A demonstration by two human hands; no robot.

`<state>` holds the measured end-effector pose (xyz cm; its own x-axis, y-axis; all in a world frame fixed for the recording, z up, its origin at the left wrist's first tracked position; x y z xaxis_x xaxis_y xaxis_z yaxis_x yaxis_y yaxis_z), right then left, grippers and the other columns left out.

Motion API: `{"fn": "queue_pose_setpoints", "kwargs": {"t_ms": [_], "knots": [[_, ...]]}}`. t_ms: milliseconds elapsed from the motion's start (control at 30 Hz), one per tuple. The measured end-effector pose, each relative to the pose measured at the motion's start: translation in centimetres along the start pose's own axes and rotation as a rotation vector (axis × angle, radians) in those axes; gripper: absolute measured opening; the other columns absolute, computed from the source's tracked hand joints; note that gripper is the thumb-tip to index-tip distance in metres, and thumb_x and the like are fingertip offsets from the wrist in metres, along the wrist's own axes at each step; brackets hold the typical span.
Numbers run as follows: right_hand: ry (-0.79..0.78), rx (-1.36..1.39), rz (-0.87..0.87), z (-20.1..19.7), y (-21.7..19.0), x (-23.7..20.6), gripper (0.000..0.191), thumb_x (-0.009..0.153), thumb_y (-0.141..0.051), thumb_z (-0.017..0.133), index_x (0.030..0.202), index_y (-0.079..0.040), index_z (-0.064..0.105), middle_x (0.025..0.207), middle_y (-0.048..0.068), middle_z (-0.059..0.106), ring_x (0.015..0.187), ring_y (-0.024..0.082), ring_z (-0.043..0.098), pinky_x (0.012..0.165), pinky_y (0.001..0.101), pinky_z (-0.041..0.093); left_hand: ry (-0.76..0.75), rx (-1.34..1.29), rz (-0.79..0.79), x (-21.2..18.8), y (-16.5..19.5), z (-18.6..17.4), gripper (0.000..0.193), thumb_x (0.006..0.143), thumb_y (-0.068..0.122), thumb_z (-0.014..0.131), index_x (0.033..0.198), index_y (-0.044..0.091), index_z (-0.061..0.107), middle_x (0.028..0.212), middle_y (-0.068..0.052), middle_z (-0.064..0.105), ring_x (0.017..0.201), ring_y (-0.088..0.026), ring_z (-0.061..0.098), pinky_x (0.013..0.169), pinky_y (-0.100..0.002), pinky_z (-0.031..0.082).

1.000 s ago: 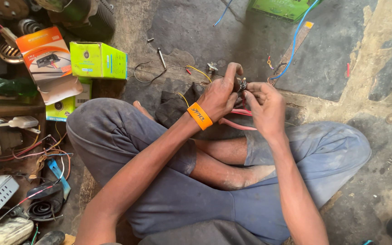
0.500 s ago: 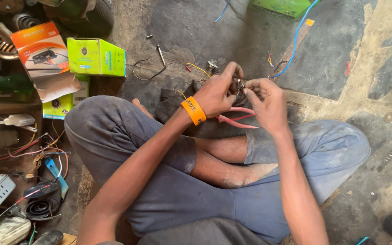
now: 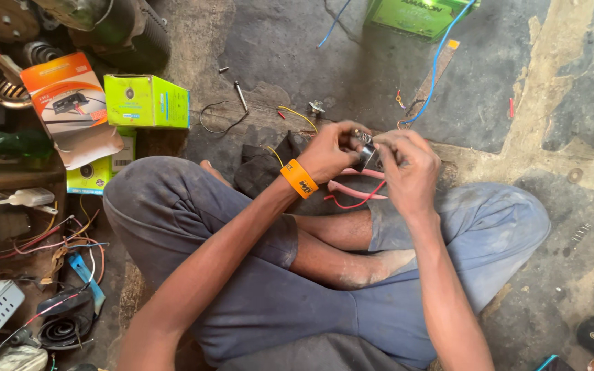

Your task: The person sits on the floor of a repair workshop and joins electrical wires, using pliers to strip and twist the wire ends together. They then wrap the joined connections with electrical tape from a tape roll and position the wired assembly near a battery.

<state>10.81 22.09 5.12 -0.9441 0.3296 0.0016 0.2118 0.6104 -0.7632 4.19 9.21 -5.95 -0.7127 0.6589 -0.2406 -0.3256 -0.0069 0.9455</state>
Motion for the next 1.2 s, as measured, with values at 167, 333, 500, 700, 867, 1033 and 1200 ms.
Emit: {"fn": "queue_pose_setpoints", "kwargs": {"t_ms": [167,333,500,700,867,1033,1200], "knots": [[-0.055,0.007,-0.358,0.1,-0.9,-0.4,0.031,0.092,0.012,0.056,0.116,0.001,0.073,0.118,0.017,0.073,0.11,0.028,0.071,0.094,0.035,0.055,0.074,0.053,-0.168,-0.1,-1.0,-0.5,0.04,0.078,0.002,0.065,0.117,0.0,0.069,0.083,0.0,0.065,0.074,-0.009,0.064,0.06,-0.027,0.052],[-0.087,0.127,0.011,-0.1,2.9,-0.1,0.023,0.099,0.002,0.055,0.113,0.001,0.073,0.103,0.01,0.076,0.096,0.016,0.072,0.087,0.031,0.057,0.17,-0.073,-0.024,1.1,-2.1,-1.2,0.038,0.081,-0.005,0.068,0.118,-0.004,0.071,0.09,-0.003,0.066,0.081,-0.012,0.06,0.066,-0.027,0.055],[-0.414,0.652,0.273,4.3,5.0,0.4,0.028,0.101,-0.015,0.055,0.125,-0.004,0.062,0.112,-0.002,0.071,0.099,0.006,0.067,0.083,0.0265,0.06,0.151,-0.388,-0.146,0.9,-2.8,0.0,0.037,0.082,-0.003,0.069,0.117,0.003,0.059,0.1,-0.004,0.064,0.089,-0.016,0.067,0.069,-0.036,0.064],[-0.42,0.496,0.283,5.5,7.1,1.7,0.027,0.098,-0.017,0.062,0.119,-0.002,0.069,0.095,0.001,0.071,0.082,0.007,0.063,0.066,0.0252,0.054,0.209,0.105,-0.155,0.7,0.1,-1.3,0.03,0.084,0.011,0.069,0.112,0.004,0.065,0.093,-0.009,0.073,0.084,-0.019,0.074,0.075,-0.036,0.062],[-0.462,0.283,0.111,5.8,6.5,1.4,0.015,0.091,-0.013,0.067,0.098,0.0,0.069,0.076,0.005,0.069,0.066,0.01,0.064,0.06,0.0277,0.052,0.208,0.64,0.01,1.2,-0.2,-0.8,0.035,0.089,0.032,0.068,0.099,-0.001,0.072,0.087,-0.026,0.073,0.083,-0.038,0.073,0.076,-0.047,0.057],[-0.498,0.08,0.168,6.2,5.7,1.1,0.021,0.084,-0.019,0.068,0.089,0.001,0.07,0.065,0.01,0.069,0.06,0.012,0.064,0.056,0.0325,0.051,0.166,0.796,-0.088,2.4,-4.2,-1.6,0.033,0.089,0.029,0.067,0.087,-0.004,0.073,0.086,-0.033,0.068,0.091,-0.047,0.069,0.083,-0.052,0.055],[-0.457,-0.093,0.058,6.5,5.1,1.5,0.029,0.087,-0.023,0.067,0.087,0.006,0.068,0.068,0.017,0.065,0.06,0.016,0.064,0.059,0.0352,0.05,0.174,0.922,-0.099,3.1,-4.5,-2.6,0.026,0.084,0.021,0.067,0.084,-0.004,0.075,0.084,-0.032,0.069,0.086,-0.046,0.07,0.079,-0.051,0.056]]}}
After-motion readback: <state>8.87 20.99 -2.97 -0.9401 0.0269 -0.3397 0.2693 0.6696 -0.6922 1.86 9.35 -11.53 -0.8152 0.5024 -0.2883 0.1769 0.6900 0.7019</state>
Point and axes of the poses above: each hand's wrist, its own x-axis towards the middle knuckle, its own z-axis out of the palm, y = z × x, the point moved 5 cm from there along x, towards the middle knuckle
